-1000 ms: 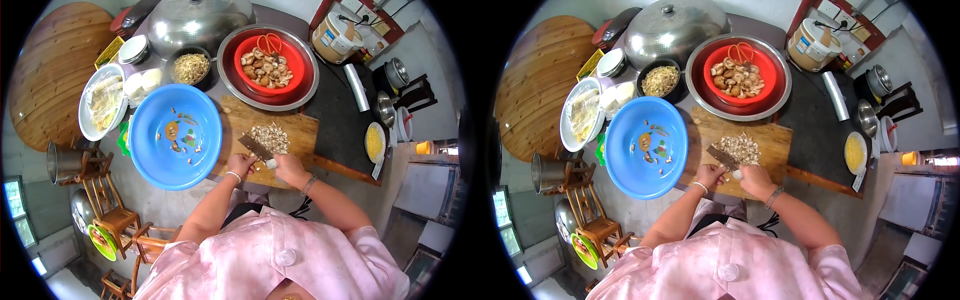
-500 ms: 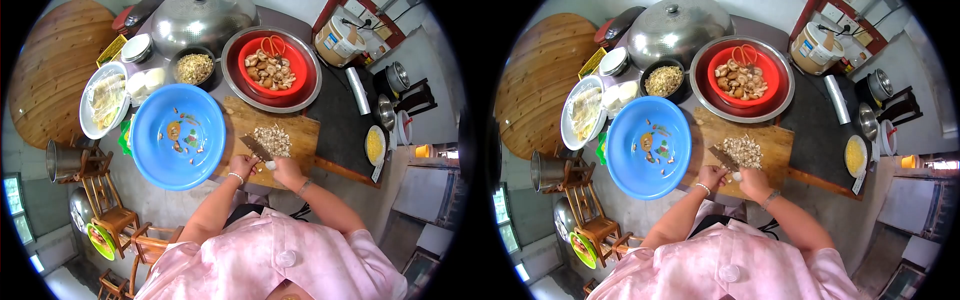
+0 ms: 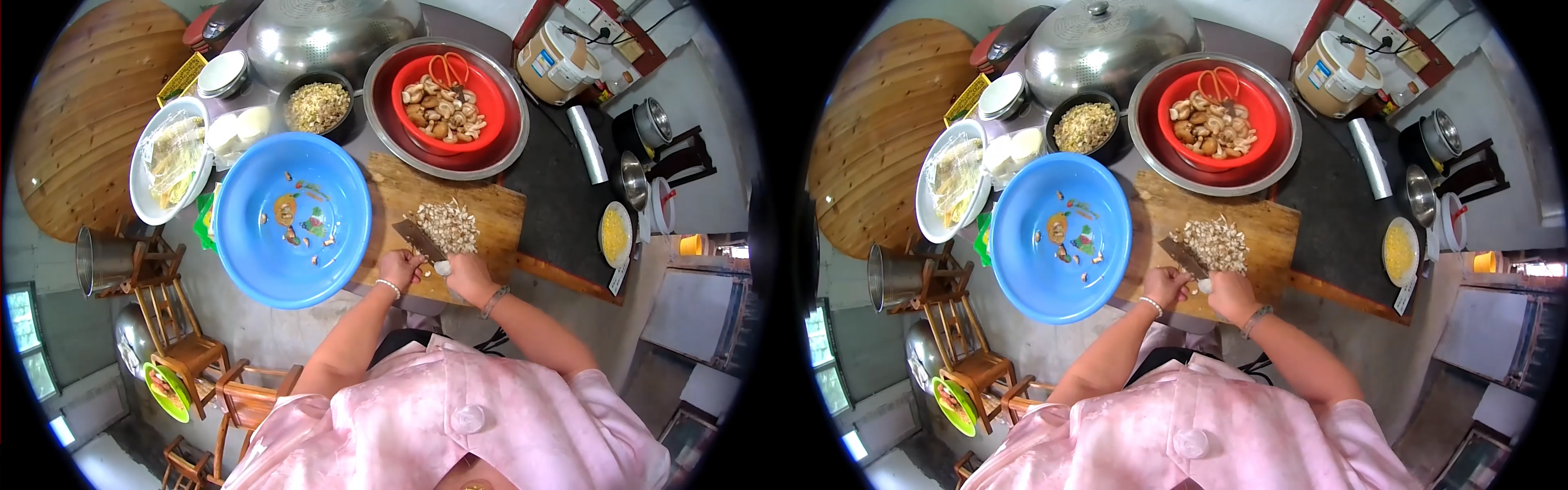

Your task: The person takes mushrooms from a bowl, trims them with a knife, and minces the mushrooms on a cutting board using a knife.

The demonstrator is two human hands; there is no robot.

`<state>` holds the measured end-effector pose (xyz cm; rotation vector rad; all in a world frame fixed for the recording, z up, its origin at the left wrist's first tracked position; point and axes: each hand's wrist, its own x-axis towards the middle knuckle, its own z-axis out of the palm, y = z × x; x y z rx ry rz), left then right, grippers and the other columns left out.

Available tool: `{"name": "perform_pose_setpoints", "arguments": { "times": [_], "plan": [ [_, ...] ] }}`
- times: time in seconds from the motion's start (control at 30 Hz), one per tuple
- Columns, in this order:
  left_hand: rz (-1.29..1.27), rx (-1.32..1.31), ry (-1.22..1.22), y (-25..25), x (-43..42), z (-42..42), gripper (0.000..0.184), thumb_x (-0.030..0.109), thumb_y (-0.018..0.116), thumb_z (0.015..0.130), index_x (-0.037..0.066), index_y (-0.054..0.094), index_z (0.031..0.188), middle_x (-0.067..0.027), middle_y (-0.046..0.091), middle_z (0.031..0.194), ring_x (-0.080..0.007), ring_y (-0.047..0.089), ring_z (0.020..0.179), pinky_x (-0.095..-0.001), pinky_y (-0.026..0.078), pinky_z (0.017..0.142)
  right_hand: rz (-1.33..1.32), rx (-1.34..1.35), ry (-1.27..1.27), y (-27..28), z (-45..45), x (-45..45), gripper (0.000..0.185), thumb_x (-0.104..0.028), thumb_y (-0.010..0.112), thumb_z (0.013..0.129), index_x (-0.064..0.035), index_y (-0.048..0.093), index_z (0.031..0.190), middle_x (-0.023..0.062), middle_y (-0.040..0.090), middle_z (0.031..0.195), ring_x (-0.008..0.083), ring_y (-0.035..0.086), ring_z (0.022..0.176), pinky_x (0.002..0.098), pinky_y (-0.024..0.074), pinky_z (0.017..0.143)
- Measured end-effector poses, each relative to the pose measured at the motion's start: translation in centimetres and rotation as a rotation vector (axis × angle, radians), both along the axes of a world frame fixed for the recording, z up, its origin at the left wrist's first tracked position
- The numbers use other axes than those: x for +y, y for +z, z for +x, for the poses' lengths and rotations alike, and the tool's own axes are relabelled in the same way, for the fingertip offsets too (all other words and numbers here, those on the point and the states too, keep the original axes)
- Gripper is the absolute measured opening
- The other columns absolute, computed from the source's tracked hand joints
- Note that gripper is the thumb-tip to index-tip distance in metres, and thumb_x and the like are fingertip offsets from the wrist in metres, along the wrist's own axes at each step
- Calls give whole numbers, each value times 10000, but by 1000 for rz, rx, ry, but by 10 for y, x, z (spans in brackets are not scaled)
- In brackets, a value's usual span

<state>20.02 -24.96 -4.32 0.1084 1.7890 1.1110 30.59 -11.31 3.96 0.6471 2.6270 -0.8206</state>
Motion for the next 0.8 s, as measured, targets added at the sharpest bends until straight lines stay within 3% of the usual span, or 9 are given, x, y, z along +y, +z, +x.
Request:
{"name": "perform_pose_setpoints", "arguments": {
  "times": [0.47, 0.73, 0.8],
  "plan": [
    [70, -116, 31, 0, -1, -4, 228, 159, 649, 882, -32, 657, 756, -95, 636, 597, -137, 597, 471, -264, 470, 442, -48, 34, -5, 11, 6, 14, 159, -97, 592, 679, -38, 629, 822, 224, 626, 743, 412, 610, 740, 486, 479, 666],
    [71, -42, -23, -4, -4, 2, 262, 186, 621, 908, -5, 628, 730, -76, 650, 633, -125, 611, 493, -252, 451, 429, -12, 101, -6, -9, 14, -1, 142, -62, 549, 690, -30, 621, 809, 212, 622, 729, 399, 617, 735, 485, 482, 673],
    [68, 4, -76, -3, -4, -7, 257, 193, 623, 903, 4, 628, 729, -70, 644, 620, -142, 617, 500, -270, 466, 445, -38, 97, -54, -2, 12, 5, 138, -87, 598, 683, -30, 618, 806, 210, 621, 727, 407, 611, 736, 477, 483, 669]
  ]
}}
